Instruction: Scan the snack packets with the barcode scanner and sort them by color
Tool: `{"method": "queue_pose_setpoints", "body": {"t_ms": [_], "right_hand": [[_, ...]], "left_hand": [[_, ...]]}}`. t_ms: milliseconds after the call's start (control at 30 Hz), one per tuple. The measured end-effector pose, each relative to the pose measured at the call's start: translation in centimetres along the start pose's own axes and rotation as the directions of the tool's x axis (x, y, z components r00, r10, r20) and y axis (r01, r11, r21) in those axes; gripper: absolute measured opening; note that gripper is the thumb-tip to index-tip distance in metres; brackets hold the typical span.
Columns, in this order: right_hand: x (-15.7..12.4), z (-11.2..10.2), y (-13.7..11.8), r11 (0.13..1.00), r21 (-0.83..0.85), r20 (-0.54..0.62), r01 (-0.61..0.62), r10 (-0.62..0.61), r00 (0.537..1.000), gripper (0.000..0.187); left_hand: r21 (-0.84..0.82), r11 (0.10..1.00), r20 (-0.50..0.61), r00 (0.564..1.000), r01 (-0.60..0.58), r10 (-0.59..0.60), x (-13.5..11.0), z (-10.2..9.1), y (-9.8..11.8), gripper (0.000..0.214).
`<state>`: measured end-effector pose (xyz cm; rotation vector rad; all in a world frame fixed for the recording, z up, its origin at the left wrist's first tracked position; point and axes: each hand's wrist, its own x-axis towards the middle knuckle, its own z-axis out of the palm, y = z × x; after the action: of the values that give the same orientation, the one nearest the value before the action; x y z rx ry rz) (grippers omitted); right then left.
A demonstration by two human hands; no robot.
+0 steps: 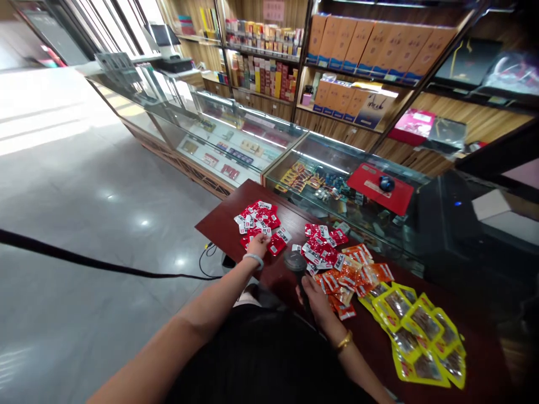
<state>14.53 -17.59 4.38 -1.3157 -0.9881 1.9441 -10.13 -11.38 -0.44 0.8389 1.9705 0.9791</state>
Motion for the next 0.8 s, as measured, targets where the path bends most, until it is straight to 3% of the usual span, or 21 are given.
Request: {"method": "queue_pose_setpoints", "body": {"t_ms": [67,133,200,267,367,433,500,633,700,800], "right_hand": [[0.3,0.4,0.1,1.0,0.01,-0.041,0.002,-0.001,0.999,0.051],[0.4,0.6,0.2,1.0,0.018,-0.076,0.005,-0.004,0.997,0.048],[0.4,0.6,0.5,1.0,0.024,-0.114,-0.003,0.006,0.993,0.047],[0.1,0.5,0.7,0.999,0.035,-0.154,-0.02,0.025,0.988,0.047],[-0.7,0.0,0.9,0.998,0.052,-0.211,-0.023,0.034,0.977,0.048],[-1.5,-0.5,1.2,0.998,0.058,-0.248,-0.018,0.032,0.968,0.048],[-2.4,-1.2,1.7,0.998,0.062,-0.292,-0.024,0.041,0.956,0.048],[-4.1,-3.0,2.8,0.998,0.029,-0.373,-0.047,0.055,0.926,0.045],[-4.7,-4.0,3.2,0.998,0.006,-0.372,-0.069,0.067,0.926,0.044],[-5.2,-5.2,3.3,0.994,0.009,-0.365,-0.109,0.105,0.925,0.045]], "left_hand": [[-0.006,1.0,-0.063,0.998,0.03,-0.031,0.9,-1.7,-0.1,0.015],[0.089,0.996,-0.128,0.992,0.03,-0.018,1.3,-2.9,-0.1,0.026],[0.253,0.968,-0.197,0.979,-0.003,0.054,1.2,-3.2,0.0,0.041],[0.386,0.918,-0.191,0.966,-0.089,0.174,0.7,-2.4,0.3,0.045],[0.44,0.842,0.052,0.945,-0.312,0.323,-0.6,0.7,1.2,0.034],[0.417,0.806,0.248,0.906,-0.42,0.344,-1.4,3.6,2.1,0.03],[0.415,0.788,0.366,0.877,-0.454,0.312,-2.1,6.5,3.2,0.033],[0.524,0.729,0.426,0.877,-0.44,0.223,-3.0,11.2,5.0,0.054],[0.582,0.697,0.419,0.889,-0.418,0.183,-3.1,12.6,5.3,0.06],[0.616,0.686,0.403,0.903,-0.388,0.148,-3.2,13.7,5.2,0.053]]}}
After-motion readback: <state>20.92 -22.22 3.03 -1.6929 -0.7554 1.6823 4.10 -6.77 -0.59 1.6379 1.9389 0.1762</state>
